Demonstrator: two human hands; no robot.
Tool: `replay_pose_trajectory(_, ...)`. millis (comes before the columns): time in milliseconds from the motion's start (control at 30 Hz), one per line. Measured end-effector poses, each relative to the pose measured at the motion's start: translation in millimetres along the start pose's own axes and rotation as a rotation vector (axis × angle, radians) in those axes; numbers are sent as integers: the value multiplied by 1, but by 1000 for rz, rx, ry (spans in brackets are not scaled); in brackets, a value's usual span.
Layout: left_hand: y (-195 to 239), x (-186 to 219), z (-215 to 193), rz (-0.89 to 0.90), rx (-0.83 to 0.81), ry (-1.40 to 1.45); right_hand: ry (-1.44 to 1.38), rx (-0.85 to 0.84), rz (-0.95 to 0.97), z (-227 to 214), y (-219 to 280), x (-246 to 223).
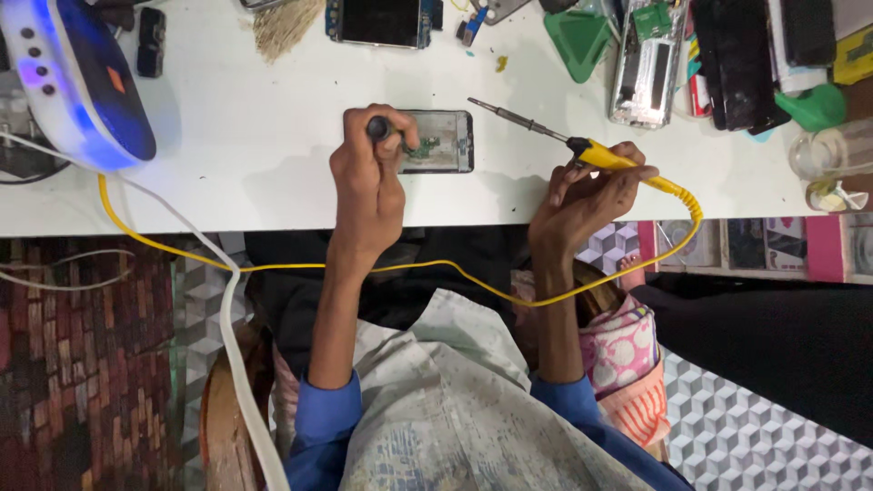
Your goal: The person uses a soldering iron and a soldering pen to work on a disassembled mobile phone's internal circuit board. They repeatedly apply heat and solder to specific points on the board while holding the device steady on the workbench.
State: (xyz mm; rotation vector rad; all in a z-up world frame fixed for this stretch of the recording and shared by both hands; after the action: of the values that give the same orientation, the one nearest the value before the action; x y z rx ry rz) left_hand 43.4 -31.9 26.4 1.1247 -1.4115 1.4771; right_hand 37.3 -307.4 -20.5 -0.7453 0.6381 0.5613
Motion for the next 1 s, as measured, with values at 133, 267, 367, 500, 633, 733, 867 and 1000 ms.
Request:
replay_pose_trajectory(133, 2, 0, -11, 23, 57, 23, -24, -18, -49, 2, 1, -4)
replay_pose_trajectory(267, 2, 1, -14, 40, 61, 46, -7, 10, -74, 3, 4, -7)
replay_pose_trajectory(367, -7, 2, -10, 61, 34, 34, 21, 20, -59, 5, 2, -5)
replay_pose_trajectory(500, -10, 1, -7, 50, -16, 32, 53, 22, -38, 0, 5, -5)
replay_pose_trajectory(633, -14, 2, -2, 73, -32, -24, 74, -42, -36, 2, 4, -5)
replay_pose_trajectory(733, -15, 2, 1, 88, -62, -34, 90, -90, -45, 5, 6, -6)
replay_pose_trajectory(867, -20, -1, 3, 63, -80, -29, 163, -186, -122, 13, 4, -14)
replay_pose_trajectory(1000, -16, -4, 3, 64, -66, -12, 132, -54, -179, 8, 0, -13)
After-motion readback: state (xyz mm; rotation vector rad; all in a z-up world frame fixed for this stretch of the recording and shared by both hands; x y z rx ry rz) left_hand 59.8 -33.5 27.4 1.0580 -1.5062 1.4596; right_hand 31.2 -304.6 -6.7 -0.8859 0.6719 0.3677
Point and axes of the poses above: each hand's wrist, its own y-axis away from the middle knuckle, its own z-axis out of the palm, x = y × z, the point moved 7 cm from there along -y, towards the middle knuckle, and after that the axes turned 11 degrees about -z, right-handed, at the moved point
